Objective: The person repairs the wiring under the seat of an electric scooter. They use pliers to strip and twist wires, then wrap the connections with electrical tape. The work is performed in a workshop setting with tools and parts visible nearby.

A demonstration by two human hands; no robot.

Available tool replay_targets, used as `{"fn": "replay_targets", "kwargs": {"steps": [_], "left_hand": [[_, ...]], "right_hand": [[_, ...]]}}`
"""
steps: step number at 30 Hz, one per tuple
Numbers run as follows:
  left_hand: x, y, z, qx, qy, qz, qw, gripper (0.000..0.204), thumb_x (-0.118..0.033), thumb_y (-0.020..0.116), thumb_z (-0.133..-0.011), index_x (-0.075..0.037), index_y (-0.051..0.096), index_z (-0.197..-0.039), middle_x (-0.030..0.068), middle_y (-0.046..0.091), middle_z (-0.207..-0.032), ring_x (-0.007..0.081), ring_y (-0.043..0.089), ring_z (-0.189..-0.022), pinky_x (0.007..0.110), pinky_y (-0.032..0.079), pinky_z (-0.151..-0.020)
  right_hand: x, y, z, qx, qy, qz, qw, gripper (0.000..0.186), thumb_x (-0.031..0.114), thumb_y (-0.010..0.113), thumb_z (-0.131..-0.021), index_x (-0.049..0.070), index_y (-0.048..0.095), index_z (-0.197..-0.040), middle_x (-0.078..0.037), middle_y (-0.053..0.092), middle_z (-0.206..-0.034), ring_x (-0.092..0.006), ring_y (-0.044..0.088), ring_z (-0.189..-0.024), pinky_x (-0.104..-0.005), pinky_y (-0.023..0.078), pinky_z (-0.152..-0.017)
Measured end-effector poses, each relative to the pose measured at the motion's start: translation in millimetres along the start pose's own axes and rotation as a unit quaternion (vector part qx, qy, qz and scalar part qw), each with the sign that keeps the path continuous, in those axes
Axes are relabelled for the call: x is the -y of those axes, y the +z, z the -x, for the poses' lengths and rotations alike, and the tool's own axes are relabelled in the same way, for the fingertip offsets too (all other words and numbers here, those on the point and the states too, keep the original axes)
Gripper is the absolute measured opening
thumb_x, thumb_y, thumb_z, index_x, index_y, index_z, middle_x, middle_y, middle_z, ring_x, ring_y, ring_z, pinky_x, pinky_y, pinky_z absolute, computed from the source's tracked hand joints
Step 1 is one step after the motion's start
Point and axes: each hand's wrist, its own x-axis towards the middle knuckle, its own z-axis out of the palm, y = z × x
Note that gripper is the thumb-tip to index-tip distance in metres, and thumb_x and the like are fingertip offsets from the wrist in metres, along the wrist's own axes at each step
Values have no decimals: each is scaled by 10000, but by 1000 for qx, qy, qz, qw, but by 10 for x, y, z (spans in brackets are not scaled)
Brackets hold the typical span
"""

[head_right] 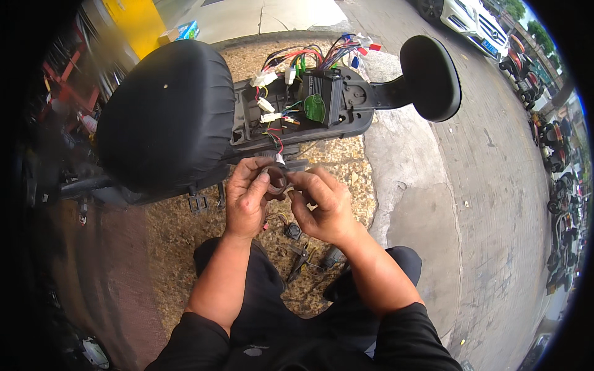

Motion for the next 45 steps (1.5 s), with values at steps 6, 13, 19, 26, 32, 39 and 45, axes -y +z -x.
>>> {"fn": "replay_targets", "kwargs": {"steps": [6,13,19,26,32,39,45], "left_hand": [[89,13,-23,6,-20,-64,998,178,-67,501,-994,-41,618,-1124,52,682,-952,98,618,-739,237,496,-602],[147,148,-14,14,-10,-107,994,172,-34,514,-998,9,618,-1128,35,671,-962,67,606,-821,208,498,-757],[237,218,10,20,64,-186,980,159,-62,540,-983,-1,629,-1099,64,672,-954,69,584,-724,207,452,-563],[175,196,76,52,-60,-83,993,175,-33,514,-996,22,620,-1123,23,662,-927,53,582,-770,196,479,-689],[197,195,80,50,-67,-72,994,171,-36,516,-995,18,629,-1111,22,666,-932,54,595,-787,194,479,-699],[181,217,78,51,-29,-126,990,180,-44,539,-984,22,604,-1138,53,669,-986,63,588,-808,201,485,-726],[177,288,98,123,69,-51,989,508,8,744,-788,-12,469,-1215,156,471,-1350,114,565,-958,240,496,-798]], "right_hand": [[-196,-247,19,11,78,-59,995,221,-64,705,-720,-3,658,-928,-103,616,-798,-243,631,-634,-328,502,-554],[-230,-304,34,31,68,-50,996,189,-76,707,-720,2,673,-889,-99,650,-792,-234,669,-691,-316,519,-593],[-217,-299,26,37,69,-64,995,133,-24,673,-703,26,604,-805,-131,603,-757,-351,628,-689,-409,504,-590],[-224,-269,23,19,67,-61,996,121,-39,616,-680,10,530,-748,-150,562,-714,-375,582,-651,-420,470,-561],[-193,-351,55,65,226,-195,952,87,-33,621,-762,8,557,-804,-36,574,-723,-87,547,-664,-270,450,-583],[-165,-385,49,82,206,-158,962,51,-19,613,-786,6,569,-784,-33,589,-697,-88,547,-659,-271,454,-582],[-161,-394,46,53,195,-132,970,57,-28,596,-749,2,557,-777,-77,579,-679,-151,549,-620,-303,449,-569]]}}
